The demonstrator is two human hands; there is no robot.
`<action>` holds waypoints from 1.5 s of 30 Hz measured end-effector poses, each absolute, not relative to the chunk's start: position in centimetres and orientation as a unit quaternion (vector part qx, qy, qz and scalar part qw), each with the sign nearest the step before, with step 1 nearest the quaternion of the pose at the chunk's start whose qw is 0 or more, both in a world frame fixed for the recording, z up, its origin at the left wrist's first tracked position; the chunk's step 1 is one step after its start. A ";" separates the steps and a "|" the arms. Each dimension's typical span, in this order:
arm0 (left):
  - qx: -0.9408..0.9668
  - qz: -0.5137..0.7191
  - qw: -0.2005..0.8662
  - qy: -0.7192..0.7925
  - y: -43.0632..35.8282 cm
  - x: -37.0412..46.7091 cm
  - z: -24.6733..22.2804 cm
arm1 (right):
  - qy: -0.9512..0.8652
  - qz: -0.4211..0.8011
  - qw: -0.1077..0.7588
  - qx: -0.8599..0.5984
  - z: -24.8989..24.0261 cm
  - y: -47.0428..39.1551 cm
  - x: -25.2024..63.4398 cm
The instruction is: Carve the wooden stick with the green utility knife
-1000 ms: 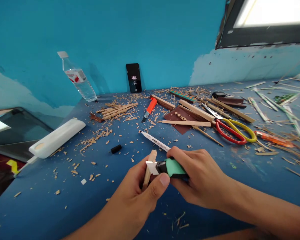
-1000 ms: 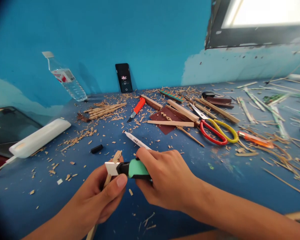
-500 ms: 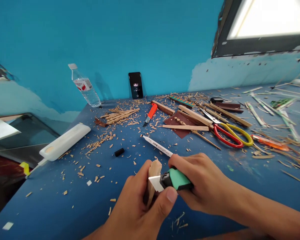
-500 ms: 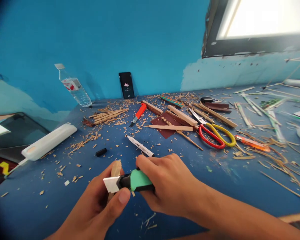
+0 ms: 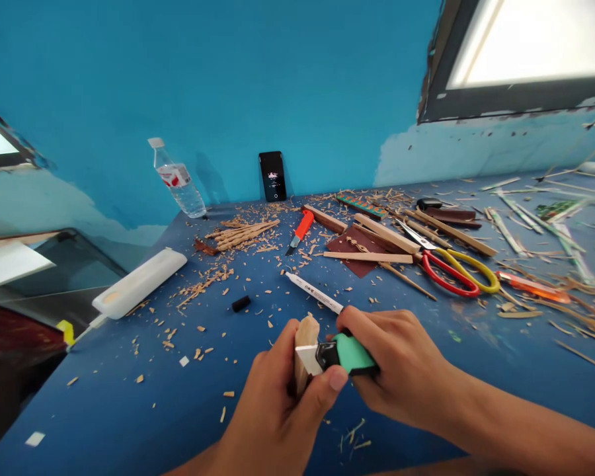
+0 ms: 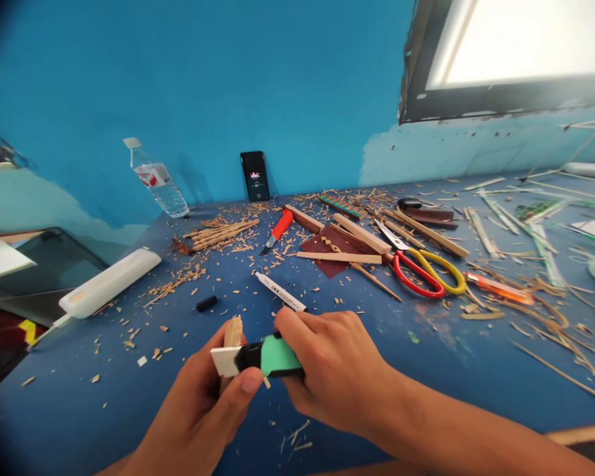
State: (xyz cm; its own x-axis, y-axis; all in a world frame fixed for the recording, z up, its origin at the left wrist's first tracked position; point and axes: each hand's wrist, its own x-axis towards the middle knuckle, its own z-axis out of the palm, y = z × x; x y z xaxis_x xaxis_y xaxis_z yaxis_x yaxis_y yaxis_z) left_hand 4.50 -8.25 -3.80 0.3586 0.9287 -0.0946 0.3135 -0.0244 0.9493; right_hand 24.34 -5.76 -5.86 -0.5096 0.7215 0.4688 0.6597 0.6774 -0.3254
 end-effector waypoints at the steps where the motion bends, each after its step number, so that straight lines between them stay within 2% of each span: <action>1: 0.642 0.306 0.511 0.482 -8.2 4.6 -3.9 | -0.866 0.051 0.292 -0.402 -5.8 -5.8 24.3; 6: 0.578 0.337 0.548 0.502 -8.5 5.2 -4.7 | -0.854 0.031 0.286 -0.434 -5.9 -5.4 24.1; 15: 0.494 0.379 0.582 0.523 -7.5 7.5 -4.5 | -0.834 -0.005 0.191 -0.517 -5.5 -3.9 24.3; 20: 0.490 0.386 0.598 0.504 -6.7 9.5 -4.0 | -0.819 -0.051 0.208 -0.531 -5.7 -3.5 25.4; 24: 0.487 0.376 0.618 0.489 -6.8 9.9 -3.7 | -0.829 -0.042 0.229 -0.508 -6.2 -3.1 26.5; 30: 0.474 0.346 0.681 0.438 -6.8 8.0 -3.4 | -0.857 0.045 0.266 -0.439 -6.0 -2.7 27.1; 35: 0.329 0.383 0.787 0.354 -7.1 7.1 -4.1 | -0.857 0.146 0.286 -0.404 -5.6 -2.7 27.6; 38: 0.290 0.389 0.796 0.361 -7.2 7.3 -4.5 | -0.859 0.203 0.275 -0.382 -5.3 -2.5 27.9; 41: 0.273 0.392 0.798 0.367 -7.0 7.2 -4.2 | -0.874 0.252 0.229 -0.347 -4.8 -2.5 28.2; 43: 0.277 0.403 0.790 0.369 -6.5 6.7 -3.8 | -0.884 0.260 0.205 -0.329 -4.7 -2.6 28.3; 45: 0.291 0.403 0.790 0.359 -5.9 6.2 -3.5 | -0.878 0.261 0.217 -0.336 -4.7 -2.9 28.3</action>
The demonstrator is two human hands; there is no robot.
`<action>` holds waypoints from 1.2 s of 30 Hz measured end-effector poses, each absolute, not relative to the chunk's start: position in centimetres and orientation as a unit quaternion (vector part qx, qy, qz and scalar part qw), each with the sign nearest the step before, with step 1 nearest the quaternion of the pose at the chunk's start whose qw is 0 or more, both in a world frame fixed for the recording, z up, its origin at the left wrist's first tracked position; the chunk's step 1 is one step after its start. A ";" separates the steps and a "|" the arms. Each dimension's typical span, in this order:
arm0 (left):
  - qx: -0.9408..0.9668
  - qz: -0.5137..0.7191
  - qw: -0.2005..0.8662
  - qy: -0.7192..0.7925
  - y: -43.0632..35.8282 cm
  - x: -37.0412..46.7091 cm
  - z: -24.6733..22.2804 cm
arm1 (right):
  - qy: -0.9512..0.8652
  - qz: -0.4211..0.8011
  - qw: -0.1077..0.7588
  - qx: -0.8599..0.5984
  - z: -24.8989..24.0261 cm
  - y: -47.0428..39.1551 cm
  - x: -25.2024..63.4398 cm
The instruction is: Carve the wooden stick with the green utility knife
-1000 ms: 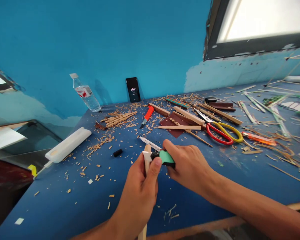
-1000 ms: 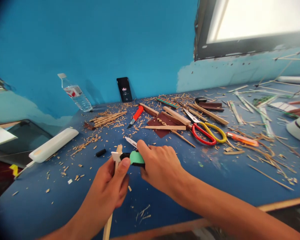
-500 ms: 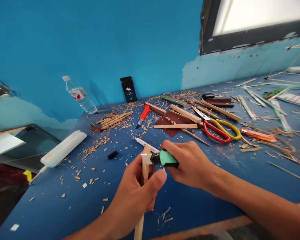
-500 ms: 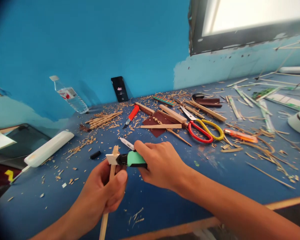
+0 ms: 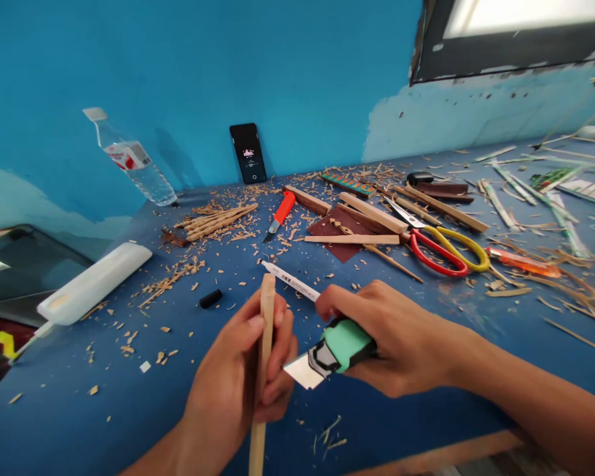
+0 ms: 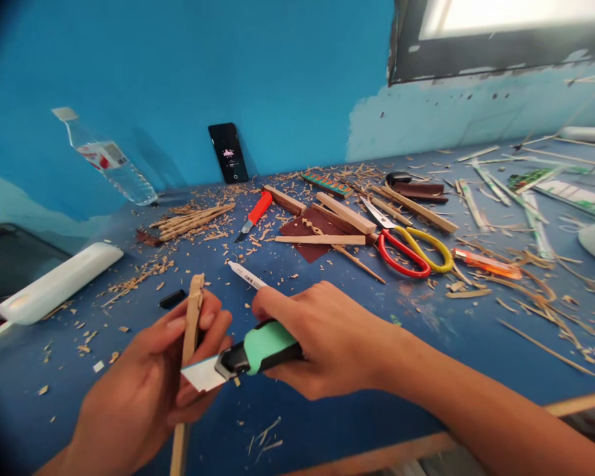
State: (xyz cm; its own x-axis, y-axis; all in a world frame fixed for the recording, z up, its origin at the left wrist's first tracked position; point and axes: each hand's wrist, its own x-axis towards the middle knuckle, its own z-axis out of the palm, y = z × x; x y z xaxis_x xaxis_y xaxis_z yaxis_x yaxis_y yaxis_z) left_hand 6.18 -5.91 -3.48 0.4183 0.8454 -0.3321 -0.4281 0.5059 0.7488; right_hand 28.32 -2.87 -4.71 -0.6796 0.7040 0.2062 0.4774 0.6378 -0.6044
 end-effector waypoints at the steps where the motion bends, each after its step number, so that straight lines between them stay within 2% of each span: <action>1: 0.298 0.392 0.799 0.346 -5.6 5.9 -3.4 | -0.867 0.266 0.240 -0.347 -4.8 -3.0 28.3; 6: 0.353 0.306 0.833 0.297 -5.1 5.2 -4.3 | -0.762 0.387 0.382 -0.353 -4.9 -3.3 28.1; 9: 0.431 0.290 0.767 0.377 -5.5 5.3 -4.6 | -0.692 0.452 0.420 -0.375 -4.0 -3.1 28.2; 12: 0.615 0.228 0.566 0.499 -6.0 5.6 -4.3 | -0.667 0.464 0.363 -0.455 -2.8 -3.4 28.8; 15: 0.770 0.129 0.342 0.523 -5.9 6.3 -4.5 | -0.682 0.448 0.249 -0.521 -2.7 -4.5 29.8; 17: 0.812 0.055 0.253 0.522 -5.7 6.8 -5.0 | -0.705 0.398 0.190 -0.555 -3.4 -5.7 30.3; 20: 0.831 -0.006 0.191 0.522 -5.6 7.0 -5.8 | -0.745 0.293 0.118 -0.587 -4.7 -7.2 30.6; 24: 0.877 0.033 0.091 0.471 -6.2 5.3 -6.4 | -0.787 0.213 0.039 -0.578 -5.8 -7.9 30.3; 28: 0.917 0.053 -0.062 0.390 -7.1 2.7 -6.6 | -0.808 0.170 0.007 -0.564 -5.9 -8.0 29.8; 31: 0.938 0.018 -0.091 0.333 -7.2 2.0 -6.8 | -0.822 0.144 0.011 -0.551 -6.0 -8.1 29.2; 36: 0.930 0.000 -0.060 0.364 -6.7 2.6 -7.6 | -0.828 0.114 0.017 -0.548 -6.1 -7.9 28.7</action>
State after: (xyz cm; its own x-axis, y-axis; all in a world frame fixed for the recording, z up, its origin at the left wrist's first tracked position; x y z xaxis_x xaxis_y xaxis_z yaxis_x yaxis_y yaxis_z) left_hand 2.56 -6.66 -7.61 0.7354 0.6763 0.0434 0.6763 -0.7283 -0.1107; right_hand 28.69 -7.85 -6.10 -0.3983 0.9121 -0.0973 0.9046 0.3730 -0.2065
